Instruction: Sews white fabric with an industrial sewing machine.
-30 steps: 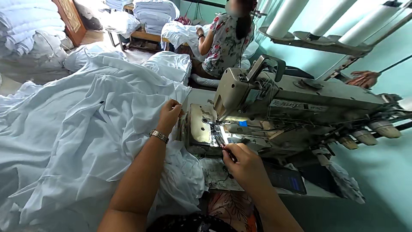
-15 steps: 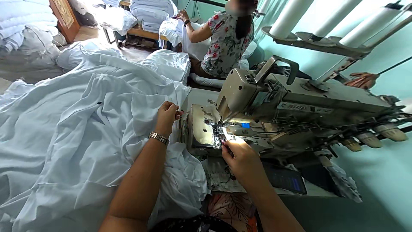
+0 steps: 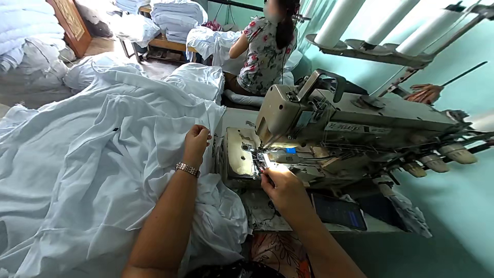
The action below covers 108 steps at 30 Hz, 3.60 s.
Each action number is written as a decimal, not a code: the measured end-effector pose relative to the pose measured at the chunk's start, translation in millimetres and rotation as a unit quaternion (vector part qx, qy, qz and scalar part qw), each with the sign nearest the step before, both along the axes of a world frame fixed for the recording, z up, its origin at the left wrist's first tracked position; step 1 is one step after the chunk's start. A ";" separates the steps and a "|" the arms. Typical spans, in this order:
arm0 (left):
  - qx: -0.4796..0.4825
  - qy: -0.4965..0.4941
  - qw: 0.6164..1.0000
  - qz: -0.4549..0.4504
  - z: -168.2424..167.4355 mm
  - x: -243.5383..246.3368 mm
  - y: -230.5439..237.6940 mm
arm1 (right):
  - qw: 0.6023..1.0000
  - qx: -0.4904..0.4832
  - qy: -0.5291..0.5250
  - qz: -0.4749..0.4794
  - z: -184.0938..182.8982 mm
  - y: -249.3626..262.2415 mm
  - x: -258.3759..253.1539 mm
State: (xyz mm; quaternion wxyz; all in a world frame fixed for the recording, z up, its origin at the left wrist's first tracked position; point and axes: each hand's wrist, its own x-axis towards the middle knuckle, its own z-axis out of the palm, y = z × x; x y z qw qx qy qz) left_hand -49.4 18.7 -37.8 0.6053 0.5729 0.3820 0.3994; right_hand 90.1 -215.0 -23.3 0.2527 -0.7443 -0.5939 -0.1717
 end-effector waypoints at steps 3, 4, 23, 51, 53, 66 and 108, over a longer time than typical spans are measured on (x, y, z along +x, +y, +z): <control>0.015 0.021 1.000 -0.003 -0.7 0.8 0.4 | 1.000 0.002 0.012 0.016 0.2 2.4 -1.5; 0.021 0.025 0.999 -0.003 -2.0 1.3 1.0 | 1.000 0.000 0.016 0.021 -0.4 3.2 -2.2; 0.448 0.122 0.859 -0.215 6.3 27.0 -48.2 | 0.970 0.142 0.189 0.052 -27.6 -0.2 -0.9; 0.480 0.431 0.750 -0.146 40.5 57.5 -15.2 | 0.933 0.135 0.251 0.218 -32.0 -45.9 -0.2; 0.452 0.423 0.779 -0.103 34.5 50.9 -4.2 | 0.903 0.125 0.349 0.220 -49.3 -56.3 1.7; 0.343 0.255 0.879 -0.212 5.0 49.0 -11.4 | 0.685 0.015 0.703 0.192 -97.0 -71.2 17.8; 0.472 0.177 0.855 -0.120 -9.1 -63.8 -156.8 | 0.899 0.016 0.424 0.103 -62.8 -64.8 -1.4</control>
